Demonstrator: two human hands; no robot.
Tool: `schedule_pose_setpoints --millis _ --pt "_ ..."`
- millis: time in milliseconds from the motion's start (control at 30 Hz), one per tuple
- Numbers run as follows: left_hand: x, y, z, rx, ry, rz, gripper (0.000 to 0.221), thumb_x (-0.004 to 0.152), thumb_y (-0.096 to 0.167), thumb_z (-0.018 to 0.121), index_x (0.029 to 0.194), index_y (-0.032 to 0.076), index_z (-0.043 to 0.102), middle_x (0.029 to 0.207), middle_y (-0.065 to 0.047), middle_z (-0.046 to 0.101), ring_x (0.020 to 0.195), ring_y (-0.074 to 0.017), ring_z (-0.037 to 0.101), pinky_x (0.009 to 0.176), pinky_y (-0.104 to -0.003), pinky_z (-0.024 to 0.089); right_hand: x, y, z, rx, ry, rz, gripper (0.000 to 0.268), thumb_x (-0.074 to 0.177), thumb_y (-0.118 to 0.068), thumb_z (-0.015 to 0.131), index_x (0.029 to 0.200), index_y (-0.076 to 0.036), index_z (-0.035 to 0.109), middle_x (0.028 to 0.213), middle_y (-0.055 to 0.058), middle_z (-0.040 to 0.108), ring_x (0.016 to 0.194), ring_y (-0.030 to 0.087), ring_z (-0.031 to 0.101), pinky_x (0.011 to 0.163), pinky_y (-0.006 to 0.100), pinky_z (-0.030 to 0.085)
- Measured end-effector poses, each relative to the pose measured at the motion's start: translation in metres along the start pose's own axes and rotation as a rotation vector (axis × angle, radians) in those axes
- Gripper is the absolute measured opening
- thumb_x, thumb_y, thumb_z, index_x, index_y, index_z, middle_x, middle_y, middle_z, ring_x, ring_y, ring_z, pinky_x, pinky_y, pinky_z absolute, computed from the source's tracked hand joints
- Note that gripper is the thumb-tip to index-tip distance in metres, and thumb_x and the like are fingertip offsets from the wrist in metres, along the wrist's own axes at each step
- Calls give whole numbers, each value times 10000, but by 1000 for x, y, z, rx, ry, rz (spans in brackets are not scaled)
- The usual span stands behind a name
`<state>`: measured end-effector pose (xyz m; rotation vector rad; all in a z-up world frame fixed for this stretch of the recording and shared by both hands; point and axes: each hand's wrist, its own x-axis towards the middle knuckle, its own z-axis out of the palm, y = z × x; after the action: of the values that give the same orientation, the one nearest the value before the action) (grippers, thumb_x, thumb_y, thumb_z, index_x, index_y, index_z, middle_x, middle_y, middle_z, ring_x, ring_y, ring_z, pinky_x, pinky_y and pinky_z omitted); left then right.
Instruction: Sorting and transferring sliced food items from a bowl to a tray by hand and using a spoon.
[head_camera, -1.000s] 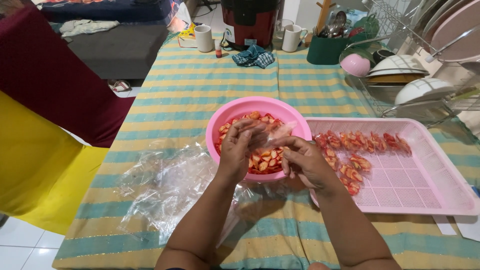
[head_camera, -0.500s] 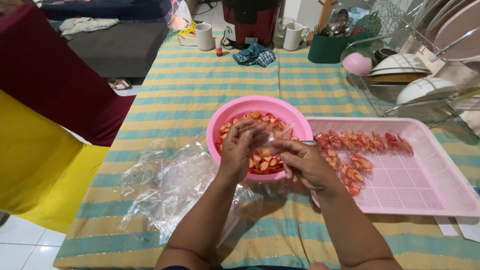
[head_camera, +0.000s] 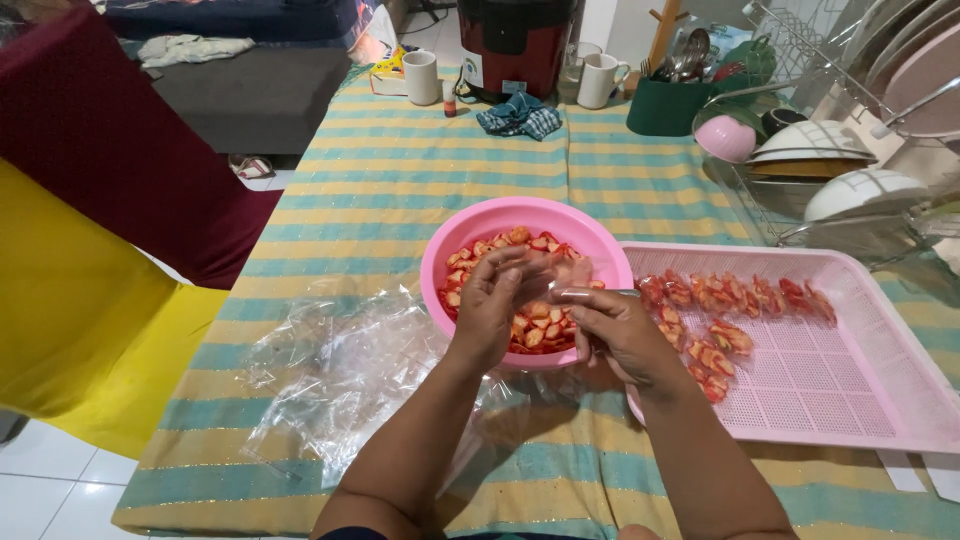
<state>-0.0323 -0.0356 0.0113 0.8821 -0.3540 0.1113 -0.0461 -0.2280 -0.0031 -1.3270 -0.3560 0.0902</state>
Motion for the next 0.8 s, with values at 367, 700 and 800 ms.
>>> schedule_pose_setpoints --millis 367,700,800 --pt "1 -3 0 17 -4 -37 292 1052 140 519 1341 99 547 1192 -201 730 1081 -316 723 967 -455 580 -5 -22 19 -24 39 29 305 960 -62 567 1220 30 697 461 229 602 308 235 595 261 243 459" --pt "9 -11 -13 0 40 -71 293 1097 234 450 1321 87 568 1202 -232 721 1099 -379 707 956 -469 579 -3 -37 20 -118 73 14 408 972 -88 515 1358 -36 638 676 263 670 276 199 566 221 221 422" --pt "7 -10 -8 -11 39 -83 279 1099 238 452 1301 94 580 1196 -224 726 1113 -387 702 977 -483 567 -5 -32 15 -70 67 49 409 936 -72 552 1330 -21 648 1040 317 759 280 186 573 205 218 411"
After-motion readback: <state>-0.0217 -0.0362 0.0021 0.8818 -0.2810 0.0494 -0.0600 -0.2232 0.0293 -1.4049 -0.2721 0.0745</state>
